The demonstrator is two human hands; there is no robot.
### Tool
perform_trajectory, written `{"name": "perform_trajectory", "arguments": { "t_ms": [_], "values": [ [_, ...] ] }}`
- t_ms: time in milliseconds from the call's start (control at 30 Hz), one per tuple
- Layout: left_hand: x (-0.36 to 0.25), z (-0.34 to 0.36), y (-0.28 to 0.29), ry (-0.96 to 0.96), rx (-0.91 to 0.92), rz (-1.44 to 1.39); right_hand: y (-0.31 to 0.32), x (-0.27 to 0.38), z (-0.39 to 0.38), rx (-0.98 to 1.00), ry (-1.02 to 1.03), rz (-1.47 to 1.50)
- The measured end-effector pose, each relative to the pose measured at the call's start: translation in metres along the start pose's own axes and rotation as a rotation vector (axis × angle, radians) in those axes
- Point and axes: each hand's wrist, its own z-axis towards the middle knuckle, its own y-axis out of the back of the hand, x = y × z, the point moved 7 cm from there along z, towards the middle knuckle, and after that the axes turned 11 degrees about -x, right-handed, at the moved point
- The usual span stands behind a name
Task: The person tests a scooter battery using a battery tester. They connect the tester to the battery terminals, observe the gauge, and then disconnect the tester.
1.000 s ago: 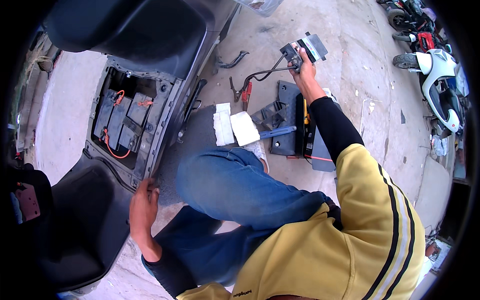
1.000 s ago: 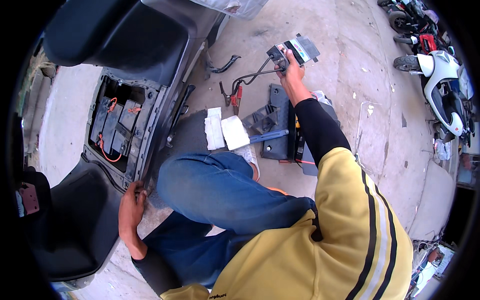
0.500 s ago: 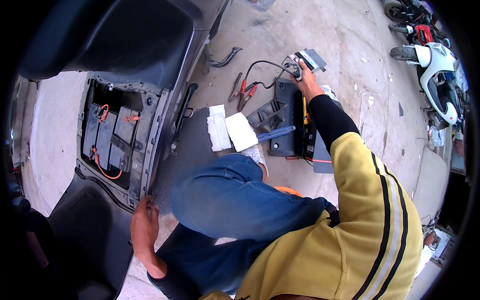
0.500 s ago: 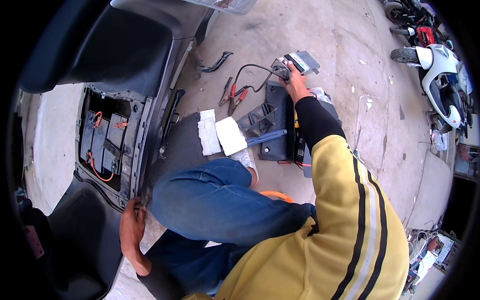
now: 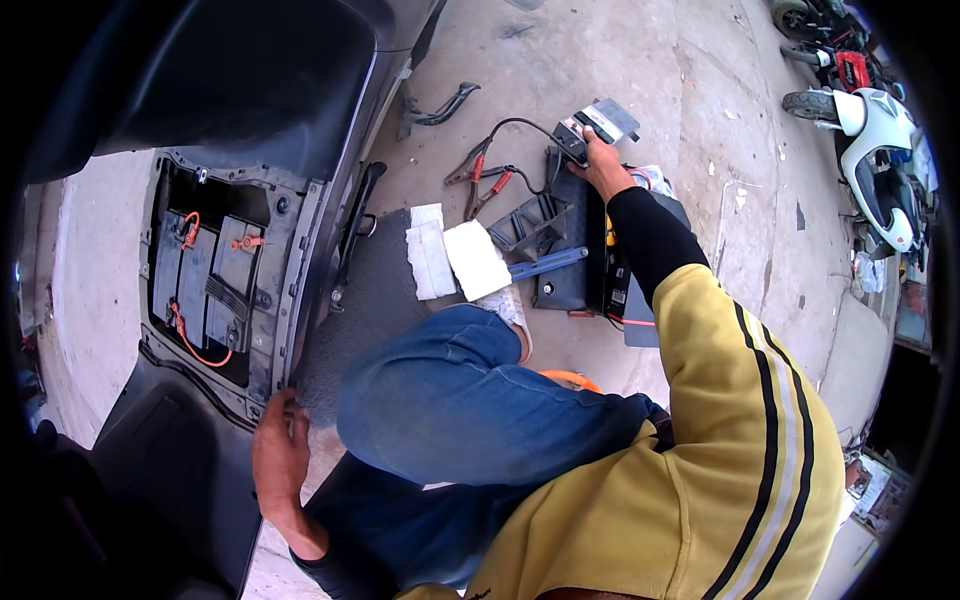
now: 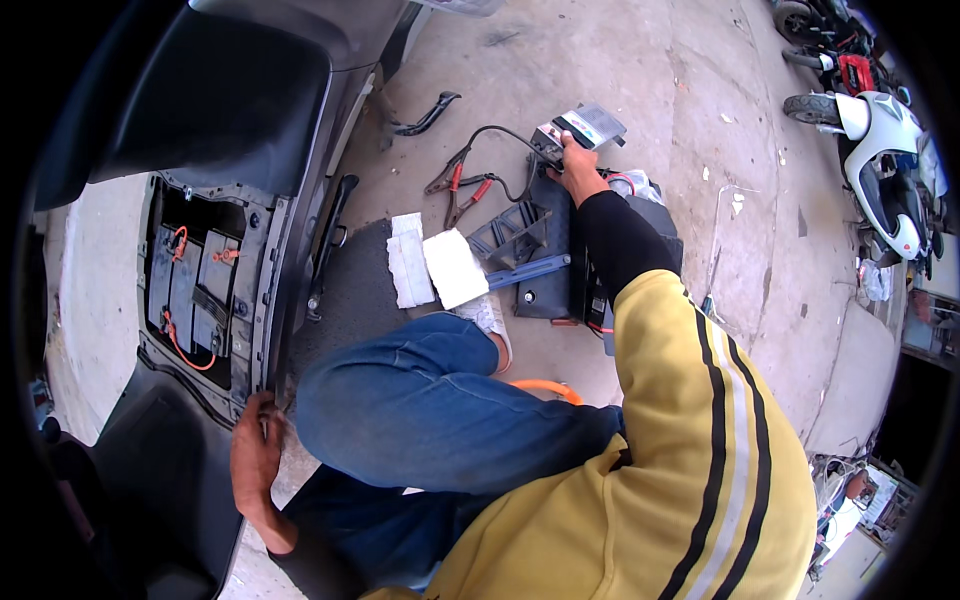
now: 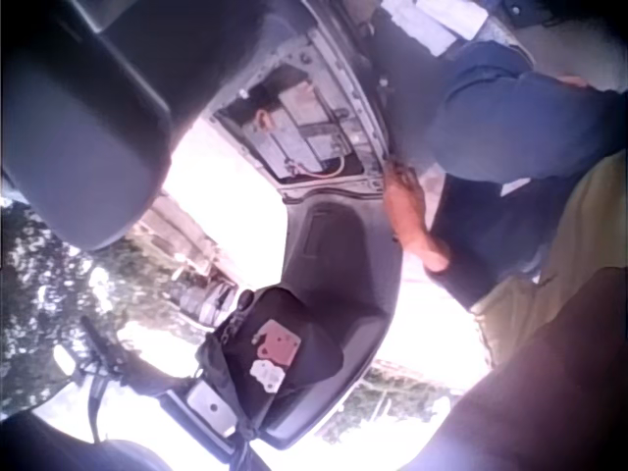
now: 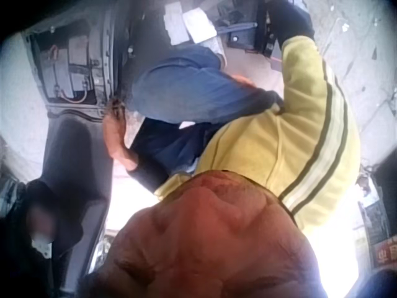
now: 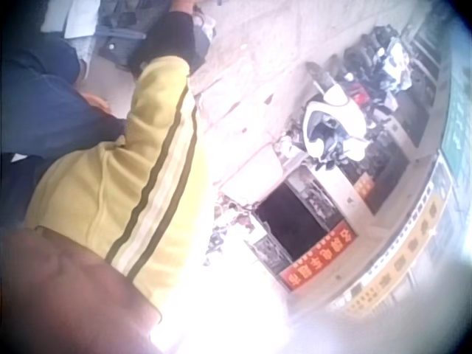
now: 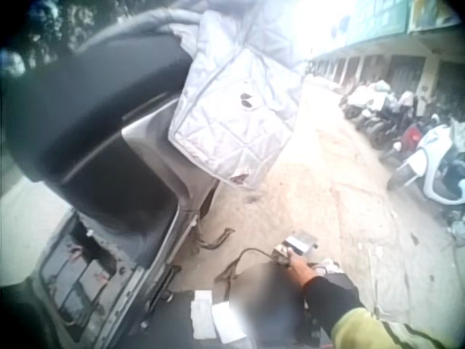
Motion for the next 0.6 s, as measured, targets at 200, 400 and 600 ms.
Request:
{"name": "perform_trajectory", "arguments": {
  "t_ms": [200,400,600],
  "values": [
    [-0.010,-0.001,0.008,-0.014,-0.028,0.018,0.013,-0.005,0.006,-0.064,0.021,-0.082],
    [-0.024,-0.010,0.020,-0.061,-0.093,0.023,0.037,0.008,-0.103,0.016,0.191,-0.094],
    [-0.035,-0.009,0.030,-0.204,-0.124,0.021,0.074,0.006,-0.241,0.371,0.536,0.001]
  ]
}}
